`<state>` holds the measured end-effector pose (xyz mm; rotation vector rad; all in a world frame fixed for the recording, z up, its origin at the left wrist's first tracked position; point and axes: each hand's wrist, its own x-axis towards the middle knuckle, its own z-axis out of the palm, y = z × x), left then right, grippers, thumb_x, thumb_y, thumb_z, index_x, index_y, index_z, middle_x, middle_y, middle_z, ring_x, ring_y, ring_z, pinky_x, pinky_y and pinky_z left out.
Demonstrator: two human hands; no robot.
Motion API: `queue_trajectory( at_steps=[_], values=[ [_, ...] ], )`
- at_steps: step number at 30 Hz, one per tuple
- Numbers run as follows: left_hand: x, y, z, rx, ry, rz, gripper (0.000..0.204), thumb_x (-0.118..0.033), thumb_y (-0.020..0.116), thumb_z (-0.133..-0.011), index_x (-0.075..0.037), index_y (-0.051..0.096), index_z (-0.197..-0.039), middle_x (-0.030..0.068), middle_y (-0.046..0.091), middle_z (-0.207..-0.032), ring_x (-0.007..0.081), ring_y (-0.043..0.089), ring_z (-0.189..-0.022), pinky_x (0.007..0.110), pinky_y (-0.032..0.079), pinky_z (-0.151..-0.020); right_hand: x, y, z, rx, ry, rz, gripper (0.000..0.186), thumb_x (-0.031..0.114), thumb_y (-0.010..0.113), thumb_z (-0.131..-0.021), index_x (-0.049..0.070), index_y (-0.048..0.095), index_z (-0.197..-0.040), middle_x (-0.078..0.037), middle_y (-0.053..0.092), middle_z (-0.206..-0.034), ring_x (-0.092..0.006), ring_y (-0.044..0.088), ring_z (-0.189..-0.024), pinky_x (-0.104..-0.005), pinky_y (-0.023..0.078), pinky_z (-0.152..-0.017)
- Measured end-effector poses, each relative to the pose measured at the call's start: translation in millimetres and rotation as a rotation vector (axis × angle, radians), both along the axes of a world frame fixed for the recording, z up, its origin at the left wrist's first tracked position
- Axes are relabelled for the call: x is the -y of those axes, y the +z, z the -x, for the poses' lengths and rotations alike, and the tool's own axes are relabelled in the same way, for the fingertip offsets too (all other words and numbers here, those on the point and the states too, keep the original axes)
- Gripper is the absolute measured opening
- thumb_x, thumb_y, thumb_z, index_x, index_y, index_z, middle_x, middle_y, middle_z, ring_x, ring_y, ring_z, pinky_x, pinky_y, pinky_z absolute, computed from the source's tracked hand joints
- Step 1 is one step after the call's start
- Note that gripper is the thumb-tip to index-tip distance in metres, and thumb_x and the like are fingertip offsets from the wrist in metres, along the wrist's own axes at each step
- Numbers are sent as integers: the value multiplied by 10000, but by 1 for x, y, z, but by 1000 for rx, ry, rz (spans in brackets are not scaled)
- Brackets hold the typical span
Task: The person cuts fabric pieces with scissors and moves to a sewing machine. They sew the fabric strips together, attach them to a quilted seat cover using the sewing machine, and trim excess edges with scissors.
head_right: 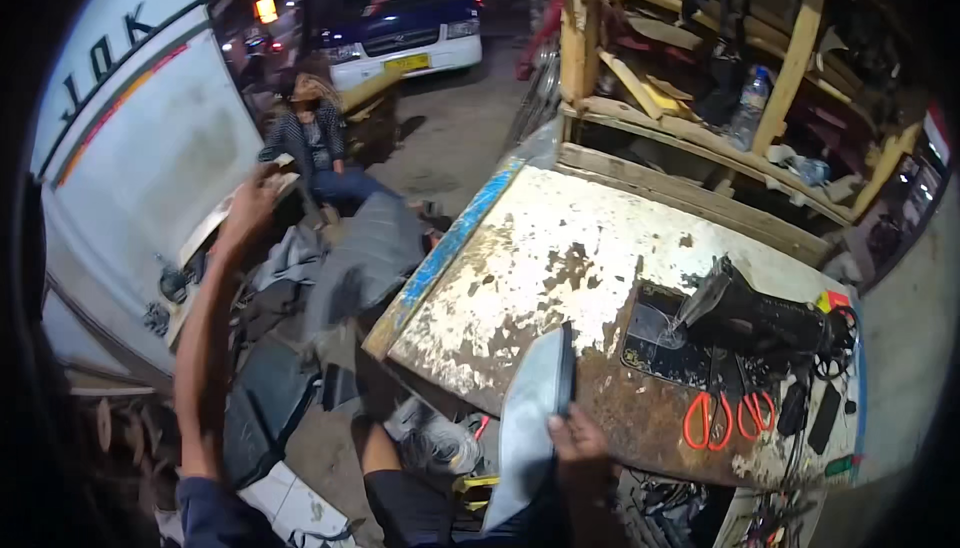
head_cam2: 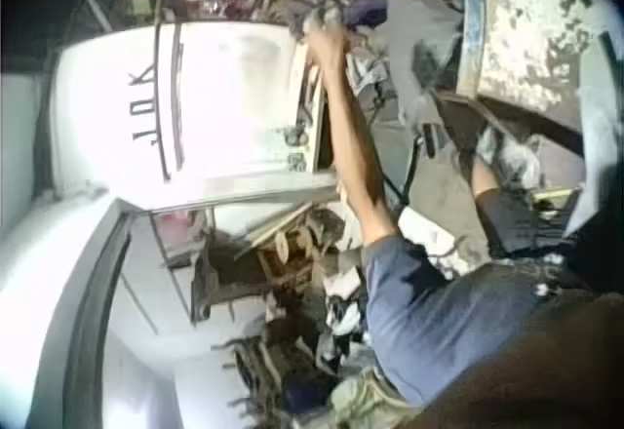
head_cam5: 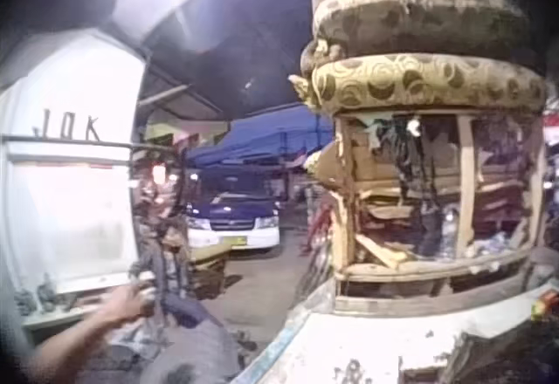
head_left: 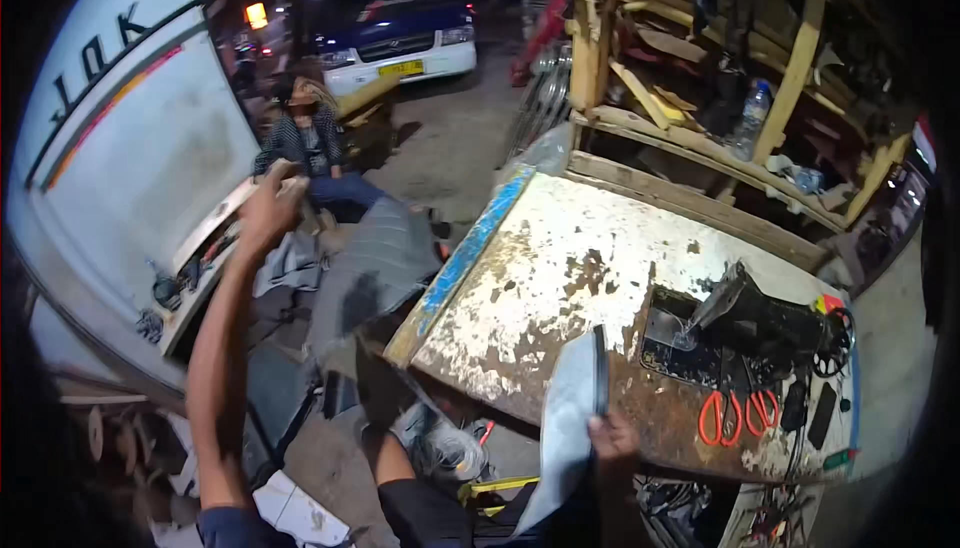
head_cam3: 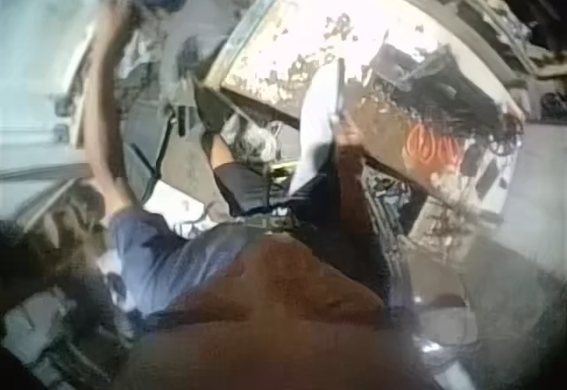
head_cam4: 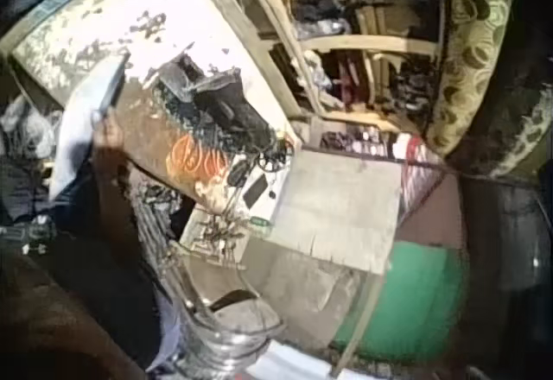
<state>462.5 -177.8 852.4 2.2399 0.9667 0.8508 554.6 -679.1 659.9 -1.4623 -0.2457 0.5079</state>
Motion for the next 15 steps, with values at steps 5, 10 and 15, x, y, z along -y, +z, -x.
queue_trajectory(
  at_steps=[5,10,15],
  values=[
    [-45,-153,0,-401,-101,-188,581,-241,710,-923,1,538,-1423,277,664,-1284,431,643,-1201,471,512,-1024,37,-26,-17,87,-120,34,253,254,696,-975,21,709,-1075,66,602,-828,-42,501,-792,-231,405,-708],
    [-25,-360,34,-662,-79,-73,1004,-216,871,-687,-39,379,-1543,317,571,-1336,499,550,-1279,517,464,-1087,9,-38,-24,191,-133,113,293,287,677,-982,0,709,-1032,33,596,-815,-69,497,-770,-258,411,-703],
    [34,-475,16,-444,128,-12,964,-283,793,-831,-126,260,-1619,285,279,-1625,514,298,-1480,602,344,-1168,-36,-34,-15,522,-79,580,275,268,695,-977,-6,700,-1005,44,587,-792,-53,499,-746,-257,389,-631]
  ],
)
